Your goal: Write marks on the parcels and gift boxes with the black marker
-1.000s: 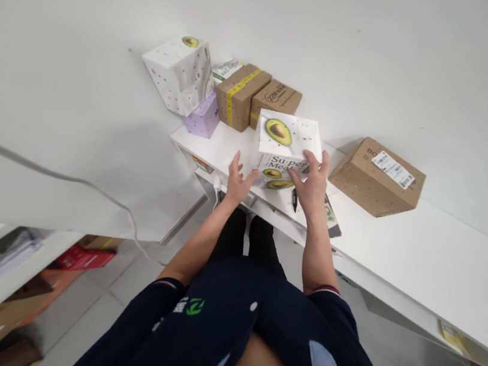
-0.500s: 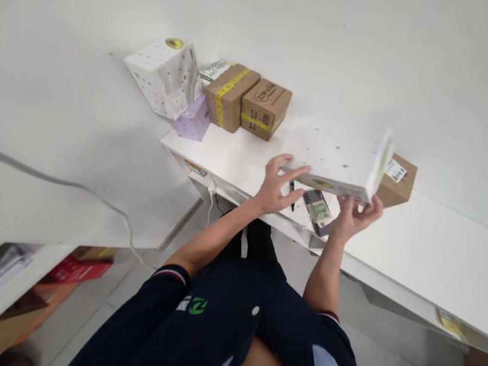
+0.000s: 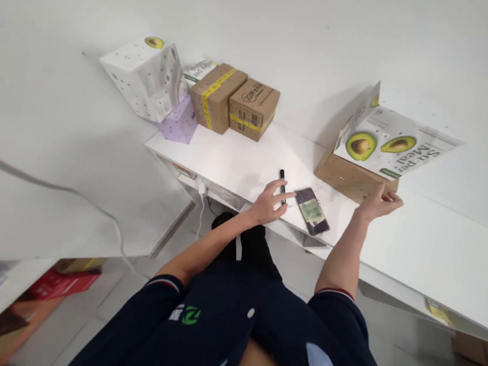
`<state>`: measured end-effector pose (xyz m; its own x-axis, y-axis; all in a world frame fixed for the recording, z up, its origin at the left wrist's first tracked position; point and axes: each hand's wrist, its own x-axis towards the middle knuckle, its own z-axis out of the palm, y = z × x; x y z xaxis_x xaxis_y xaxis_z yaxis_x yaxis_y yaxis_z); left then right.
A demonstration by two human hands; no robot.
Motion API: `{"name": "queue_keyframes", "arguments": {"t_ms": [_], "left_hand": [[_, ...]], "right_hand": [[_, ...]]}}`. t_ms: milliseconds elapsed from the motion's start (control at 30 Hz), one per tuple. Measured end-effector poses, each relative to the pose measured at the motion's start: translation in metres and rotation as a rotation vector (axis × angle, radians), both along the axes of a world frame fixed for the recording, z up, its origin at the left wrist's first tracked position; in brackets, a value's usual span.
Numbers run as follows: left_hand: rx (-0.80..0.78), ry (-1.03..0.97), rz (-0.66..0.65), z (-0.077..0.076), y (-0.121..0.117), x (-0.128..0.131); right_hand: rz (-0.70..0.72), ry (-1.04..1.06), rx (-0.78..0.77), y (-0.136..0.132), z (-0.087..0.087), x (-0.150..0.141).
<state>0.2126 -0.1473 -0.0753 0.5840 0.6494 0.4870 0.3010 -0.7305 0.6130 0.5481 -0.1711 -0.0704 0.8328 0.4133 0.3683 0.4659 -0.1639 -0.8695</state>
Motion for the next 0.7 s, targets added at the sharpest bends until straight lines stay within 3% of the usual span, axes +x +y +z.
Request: {"name": "queue_keyframes", "arguments": {"t_ms": [100, 267, 400, 533, 700], "left_hand": [[-0.034, 0.051, 0.136, -0.024, 0.008, -0.029], [-0.075, 0.149, 0.286, -0.045, 0.027, -0.054], [-0.092, 0.194, 0.379, -0.053, 0.040, -0.065], [-0.100, 0.224, 0.481, -0.057, 0.051, -0.065], [-0.026, 0.286, 0.518, -0.057, 0.054, -0.061]], "right_hand": [[-0.024, 0.050, 0.022, 0.016, 0.006, -0.024], [0.213, 0.037, -0.004, 0.049, 0.021, -0.060], [0.298, 0.063, -0.061, 0.070, 0.019, -0.087], [0.591, 0.045, -0.242, 0.103, 0.008, -0.132], [0.815, -0.269, -0.413, 0.165, 0.020, -0.197]]}}
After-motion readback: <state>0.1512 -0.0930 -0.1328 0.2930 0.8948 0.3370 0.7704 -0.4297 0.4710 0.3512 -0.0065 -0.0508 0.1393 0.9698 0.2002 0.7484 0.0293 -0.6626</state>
